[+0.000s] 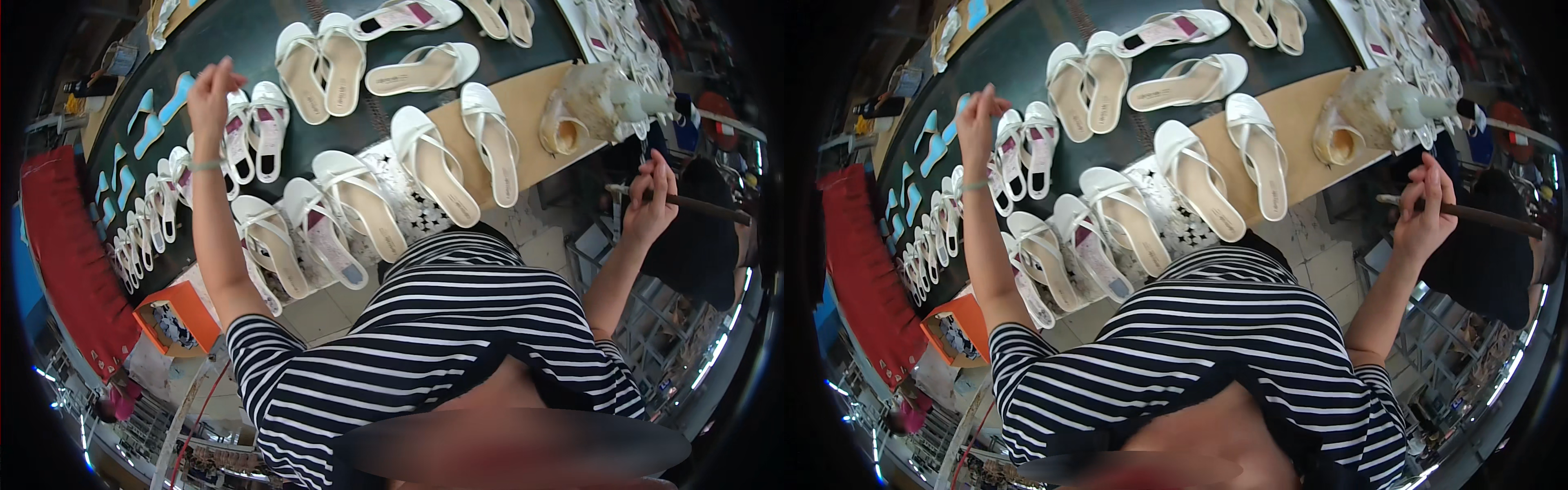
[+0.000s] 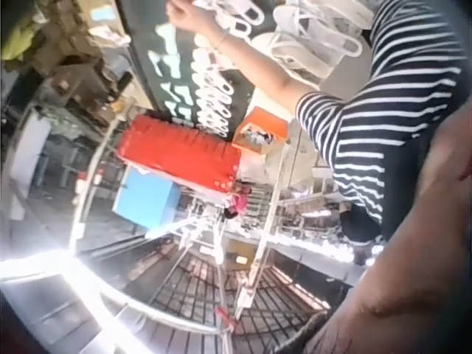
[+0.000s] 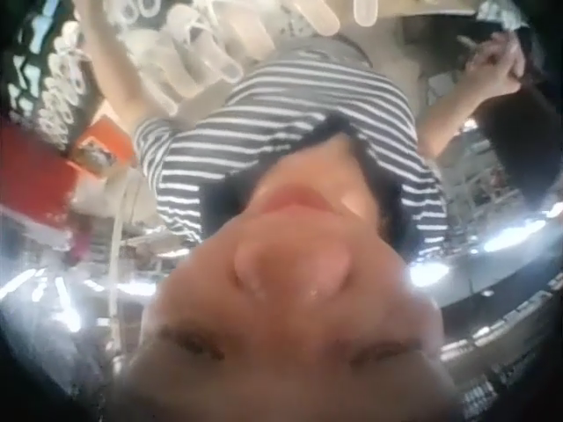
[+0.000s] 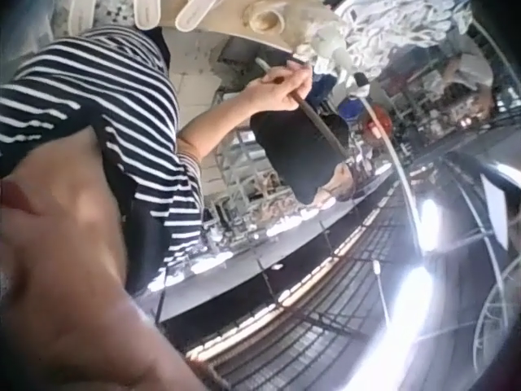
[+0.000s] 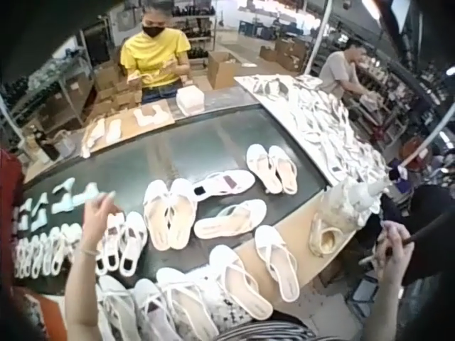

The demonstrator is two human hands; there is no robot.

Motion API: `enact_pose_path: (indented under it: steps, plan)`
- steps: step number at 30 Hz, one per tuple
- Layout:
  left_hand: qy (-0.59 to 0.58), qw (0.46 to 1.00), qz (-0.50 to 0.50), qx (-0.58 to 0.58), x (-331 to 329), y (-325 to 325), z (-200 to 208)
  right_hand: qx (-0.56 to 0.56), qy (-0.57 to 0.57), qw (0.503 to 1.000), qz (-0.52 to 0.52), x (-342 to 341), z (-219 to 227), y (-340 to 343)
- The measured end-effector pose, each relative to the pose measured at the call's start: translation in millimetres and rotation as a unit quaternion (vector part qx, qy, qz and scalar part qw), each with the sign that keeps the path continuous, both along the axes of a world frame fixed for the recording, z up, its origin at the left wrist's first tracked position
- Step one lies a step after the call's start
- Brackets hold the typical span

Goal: Applying adhesive and assembling insoles and outsoles of white shoes at a production line workbench.

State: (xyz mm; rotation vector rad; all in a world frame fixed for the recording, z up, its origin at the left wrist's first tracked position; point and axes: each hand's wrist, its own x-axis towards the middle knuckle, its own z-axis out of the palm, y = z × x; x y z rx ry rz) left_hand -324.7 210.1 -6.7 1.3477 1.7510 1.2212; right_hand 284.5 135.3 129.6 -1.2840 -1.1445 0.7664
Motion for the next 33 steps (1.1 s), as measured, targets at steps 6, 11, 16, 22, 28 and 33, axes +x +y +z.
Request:
enact_pose_path:
  steps: [6,11,16,22,28,33]
  plan:
    - [-0.241,0.945,-0.170,-0.144,157,-121,16,0.007,0.219,0.971,0.090,56,-6,-7]
    - [-0.410,0.875,-0.122,-0.226,254,-185,-19,-0.035,0.231,0.970,0.064,75,-24,-8]
    - [-0.404,0.900,0.011,-0.164,300,-208,-46,-0.100,0.258,0.948,0.157,111,-57,-12]
    - [-0.390,0.900,0.080,-0.175,312,-223,-45,-0.152,0.251,0.949,0.119,120,-85,-8]
    - [-0.225,0.933,0.266,-0.092,262,-247,-23,-0.157,0.241,0.940,0.181,127,-91,3]
    - [-0.295,0.885,0.360,-0.021,205,-307,-5,-0.152,0.270,0.920,0.241,138,-99,15]
